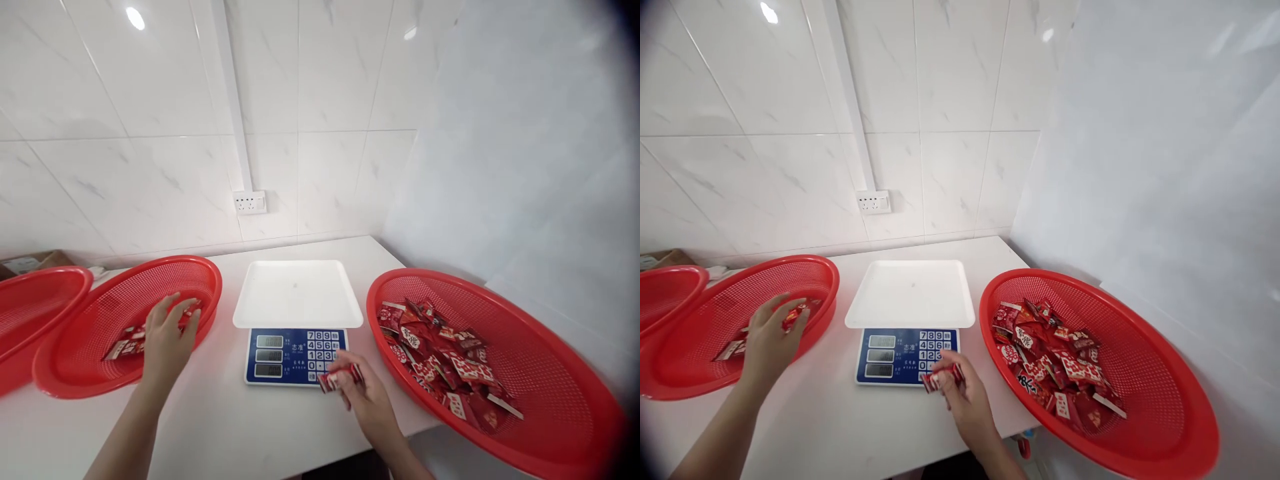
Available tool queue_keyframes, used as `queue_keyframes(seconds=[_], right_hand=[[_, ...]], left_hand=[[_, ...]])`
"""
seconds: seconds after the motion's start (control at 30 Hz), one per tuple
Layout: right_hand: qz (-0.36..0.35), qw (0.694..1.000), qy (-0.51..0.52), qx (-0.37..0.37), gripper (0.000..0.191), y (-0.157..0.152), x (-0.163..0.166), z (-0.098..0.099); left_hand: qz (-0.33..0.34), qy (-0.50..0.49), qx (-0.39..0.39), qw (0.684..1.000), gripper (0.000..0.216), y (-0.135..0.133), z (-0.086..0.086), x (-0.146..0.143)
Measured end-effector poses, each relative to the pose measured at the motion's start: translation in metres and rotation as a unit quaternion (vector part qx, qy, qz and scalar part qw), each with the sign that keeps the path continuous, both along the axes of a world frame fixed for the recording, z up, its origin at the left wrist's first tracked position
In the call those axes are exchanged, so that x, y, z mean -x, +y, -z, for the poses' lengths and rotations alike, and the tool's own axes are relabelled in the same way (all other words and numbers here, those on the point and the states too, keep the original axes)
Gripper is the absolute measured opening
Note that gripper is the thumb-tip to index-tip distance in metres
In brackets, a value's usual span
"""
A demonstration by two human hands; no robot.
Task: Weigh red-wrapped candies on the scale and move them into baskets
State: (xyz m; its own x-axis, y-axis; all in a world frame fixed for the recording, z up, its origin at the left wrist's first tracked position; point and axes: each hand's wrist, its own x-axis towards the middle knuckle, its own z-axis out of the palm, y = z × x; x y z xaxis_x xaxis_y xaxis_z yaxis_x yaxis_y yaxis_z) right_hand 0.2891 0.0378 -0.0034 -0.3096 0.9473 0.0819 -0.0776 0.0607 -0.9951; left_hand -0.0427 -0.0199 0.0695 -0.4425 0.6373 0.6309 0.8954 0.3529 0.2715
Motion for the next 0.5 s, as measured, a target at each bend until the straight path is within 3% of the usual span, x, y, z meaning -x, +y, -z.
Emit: queue_keyframes(seconds=[0.13,0.23,0.37,0.5], right_hand=[[0.022,0.997,0.07,0.022,0.054,0.026,0.03,-0.046],[-0.013,0.993,0.103,0.06,0.079,0.036,0.043,-0.069],[-0.008,1.0,0.018,0.023,0.078,0.029,0.023,-0.071],[0.113,0.981,-0.148,-0.051,0.066,0.019,-0.035,-0.066]], left_hand=[[0.134,0.076,-0.143,0.978,0.015,0.005,0.016,-0.039],[0.266,0.083,-0.157,0.948,0.017,0.008,0.024,-0.066],[0.361,0.017,-0.135,0.923,0.019,-0.003,0.04,-0.082],[0.431,-0.082,-0.096,0.894,0.016,-0.022,0.057,-0.083]])
